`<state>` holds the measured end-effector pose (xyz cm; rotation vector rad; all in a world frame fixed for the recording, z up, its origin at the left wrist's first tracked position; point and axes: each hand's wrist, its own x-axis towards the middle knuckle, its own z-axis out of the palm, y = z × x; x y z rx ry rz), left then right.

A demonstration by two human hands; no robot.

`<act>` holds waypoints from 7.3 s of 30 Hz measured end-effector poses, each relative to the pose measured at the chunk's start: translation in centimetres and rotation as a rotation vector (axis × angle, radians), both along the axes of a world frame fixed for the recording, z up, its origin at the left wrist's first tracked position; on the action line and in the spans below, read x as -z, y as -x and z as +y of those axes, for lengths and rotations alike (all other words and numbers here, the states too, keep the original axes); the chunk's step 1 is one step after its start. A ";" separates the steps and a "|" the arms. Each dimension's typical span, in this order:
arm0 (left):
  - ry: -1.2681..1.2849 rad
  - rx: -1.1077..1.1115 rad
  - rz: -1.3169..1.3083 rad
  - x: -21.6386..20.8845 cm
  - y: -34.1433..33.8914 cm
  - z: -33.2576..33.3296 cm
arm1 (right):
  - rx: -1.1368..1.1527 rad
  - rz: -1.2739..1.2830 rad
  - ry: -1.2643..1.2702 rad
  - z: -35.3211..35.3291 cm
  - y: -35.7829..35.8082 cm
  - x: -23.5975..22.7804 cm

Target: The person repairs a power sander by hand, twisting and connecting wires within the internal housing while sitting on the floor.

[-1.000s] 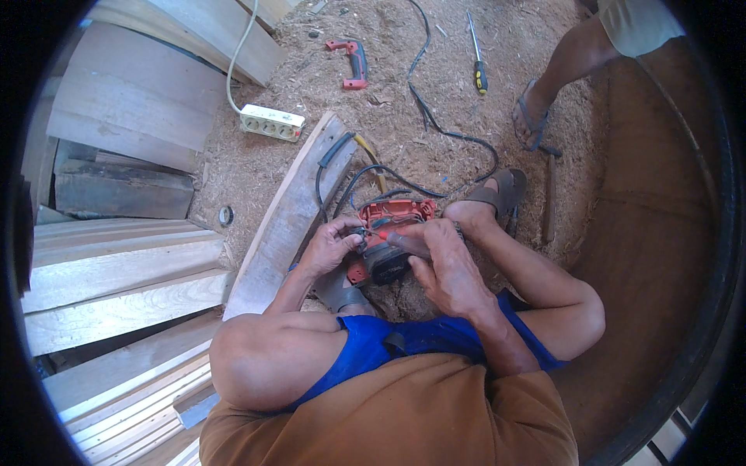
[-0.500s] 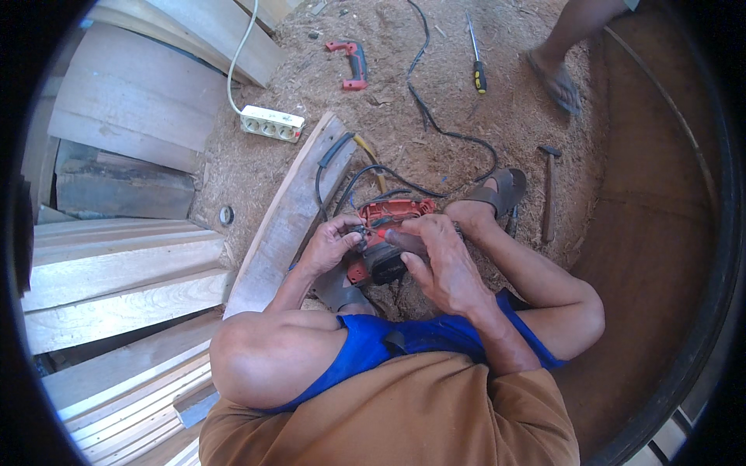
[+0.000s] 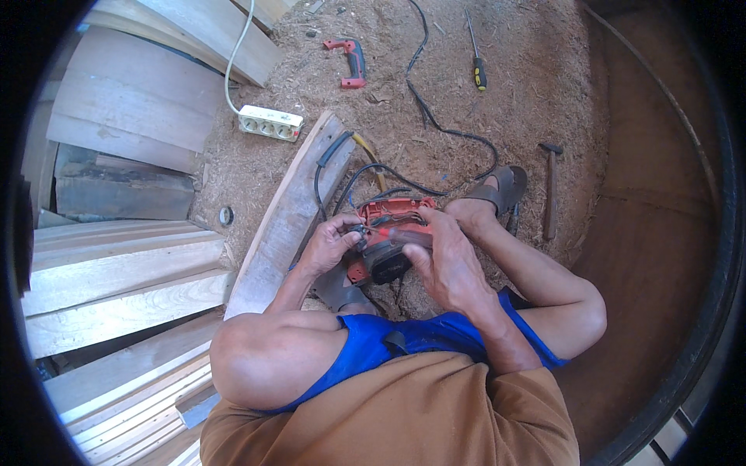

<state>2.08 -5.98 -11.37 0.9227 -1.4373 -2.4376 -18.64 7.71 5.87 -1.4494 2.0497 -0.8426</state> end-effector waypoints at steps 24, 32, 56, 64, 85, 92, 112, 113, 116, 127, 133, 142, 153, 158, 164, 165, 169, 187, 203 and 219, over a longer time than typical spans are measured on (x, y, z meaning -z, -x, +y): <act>-0.032 -0.020 0.007 0.3 0.1 0.1 | -0.216 -0.100 -0.216 0.1 1.6 -0.3; -0.041 -0.017 0.015 0.2 0.0 0.1 | -0.041 -0.181 -0.296 -0.3 1.0 -0.4; -0.247 -0.071 0.130 1.5 -0.1 -0.1 | 0.037 0.308 0.072 -4.1 5.4 11.7; -0.191 -0.069 0.127 1.5 -0.2 0.2 | -0.010 0.087 -0.015 -4.6 2.8 9.4; -0.154 -0.005 0.082 0.6 -0.4 -0.1 | -0.328 -0.114 -0.272 -10.7 -1.3 11.8; -0.117 0.048 0.035 0.1 -0.9 0.0 | -0.124 -0.365 -0.261 -10.8 1.1 12.2; -0.204 0.024 0.071 0.2 -1.1 0.1 | 0.132 -1.094 -0.016 -9.6 6.3 10.6; -0.203 0.023 0.068 0.2 -1.1 0.1 | 0.132 -1.094 -0.016 -9.5 6.3 10.6; -0.203 0.024 0.066 0.3 -1.2 0.0 | 0.160 -1.050 -0.007 -9.3 6.3 10.9; -0.199 0.017 0.055 0.3 -1.2 0.1 | 0.283 -0.809 -0.042 -8.5 7.6 11.6; -0.209 0.024 0.088 0.0 -1.1 -0.1 | 0.292 -0.879 0.020 -8.8 8.1 10.6; -0.238 -0.014 0.101 0.4 -1.0 0.0 | 0.330 -0.772 0.088 -8.7 7.3 11.5; -0.286 -0.031 0.129 0.3 -1.1 0.1 | 0.114 -0.587 0.047 -9.7 4.9 13.6; -0.290 -0.017 0.121 0.7 -1.6 0.1 | -0.015 -0.331 -0.085 -10.1 4.0 12.0; -0.297 -0.009 0.136 1.2 -2.0 0.3 | 0.001 -0.151 -0.028 -8.4 4.6 11.0; -0.286 -0.005 0.139 1.2 -1.9 0.3 | -0.019 -0.091 -0.113 -8.1 4.9 11.3; -0.302 -0.009 0.152 1.0 -1.8 0.3 | -0.137 -0.082 -0.346 -7.3 5.8 13.1; -0.255 -0.004 0.125 0.7 -2.0 0.3 | -0.110 -0.040 -0.379 -7.9 4.8 12.3; -0.209 0.069 -0.002 0.2 -1.2 0.5 | -0.449 0.031 -0.511 -8.7 6.0 13.5; -0.339 -0.032 0.091 -0.3 -0.5 0.3 | -0.167 0.069 -0.437 -3.4 -4.8 7.1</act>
